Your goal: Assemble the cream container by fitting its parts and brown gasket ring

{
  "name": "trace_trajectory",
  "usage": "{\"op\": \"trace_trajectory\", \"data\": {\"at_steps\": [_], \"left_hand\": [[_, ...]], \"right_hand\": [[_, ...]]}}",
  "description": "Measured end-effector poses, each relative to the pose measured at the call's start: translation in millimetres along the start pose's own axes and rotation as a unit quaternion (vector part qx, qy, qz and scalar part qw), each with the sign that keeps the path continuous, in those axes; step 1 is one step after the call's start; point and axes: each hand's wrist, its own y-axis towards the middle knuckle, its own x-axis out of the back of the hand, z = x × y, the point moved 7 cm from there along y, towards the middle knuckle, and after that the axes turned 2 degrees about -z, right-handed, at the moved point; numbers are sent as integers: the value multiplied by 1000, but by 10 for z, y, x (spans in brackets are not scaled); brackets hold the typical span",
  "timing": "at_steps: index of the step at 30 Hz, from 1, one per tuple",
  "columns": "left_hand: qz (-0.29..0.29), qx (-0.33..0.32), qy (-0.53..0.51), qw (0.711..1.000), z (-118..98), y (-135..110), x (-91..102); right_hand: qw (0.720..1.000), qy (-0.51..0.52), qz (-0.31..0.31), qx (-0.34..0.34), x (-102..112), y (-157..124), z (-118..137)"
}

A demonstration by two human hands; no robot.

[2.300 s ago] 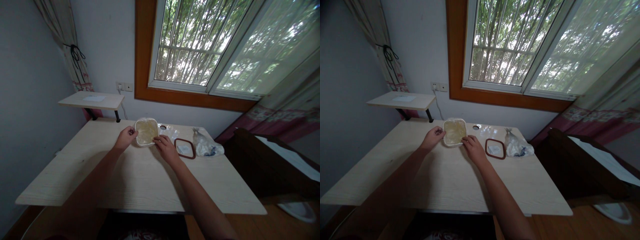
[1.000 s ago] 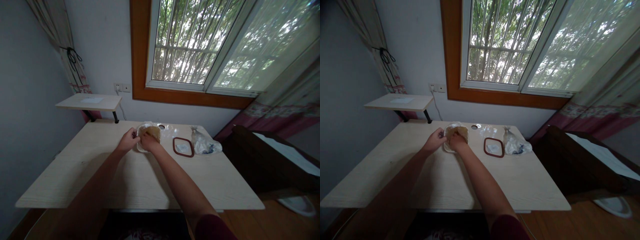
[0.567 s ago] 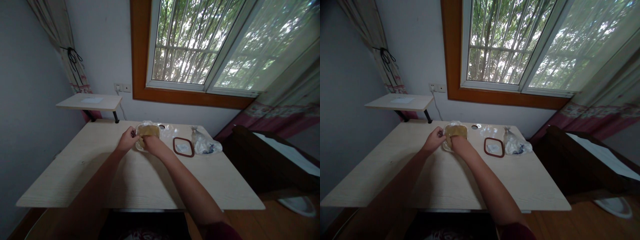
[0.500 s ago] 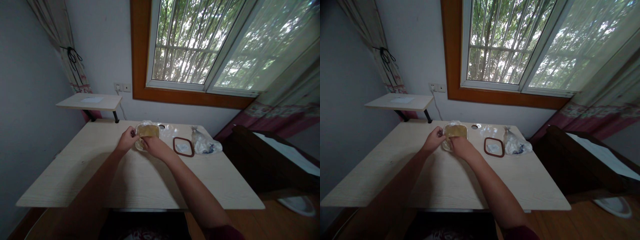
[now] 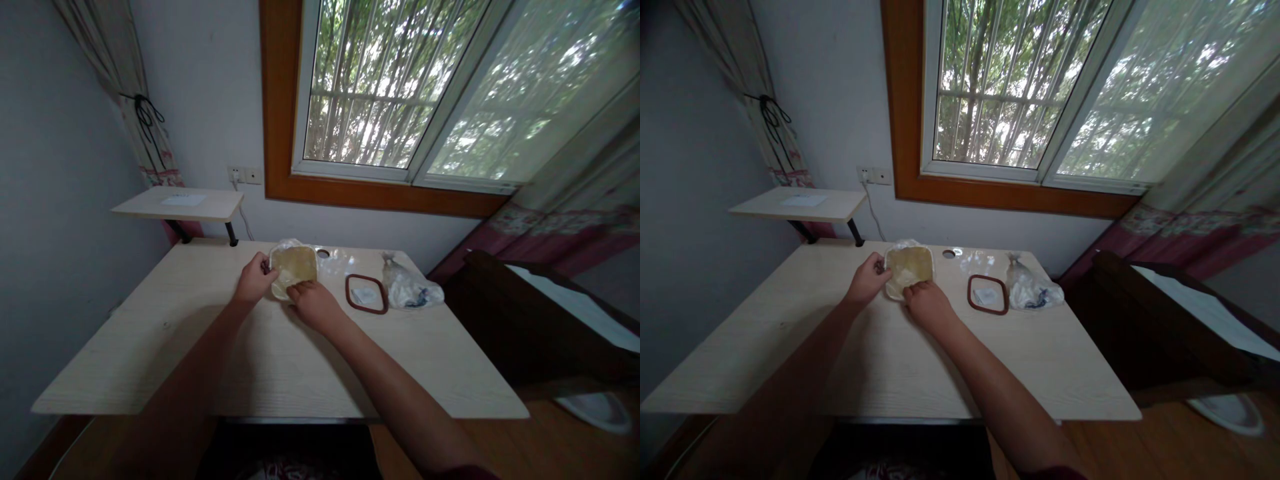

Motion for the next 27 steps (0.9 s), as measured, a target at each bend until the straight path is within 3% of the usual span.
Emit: {"op": "trace_trajectory", "data": {"at_steps": [3,5,8,11,15,22,25,27], "left_hand": [[-4,0,-13,1000,16,14,37],[-4,0,-17,1000,28,20,60],[2,2,-14,1000,55,23,82],[10,0,-16,1000,73,25,88],[25,-1,-29,999,73,22,84],[29,8,-6,1000,86,28,79],[-4,-8,7,1000,58,26,129],[-55,-54,25,997,-48,0,223]], "right_hand": [[995,56,-65,59,145,-104,-21],[987,91,-124,45,247,-175,-125],[959,135,-243,-59,363,-256,-423],[907,206,-324,-170,341,-282,-730],[879,301,-291,-229,158,-151,-896],[873,303,-253,-286,61,-45,-896],[870,313,-256,-281,45,-12,-893],[865,327,-260,-279,30,2,-903]]}}
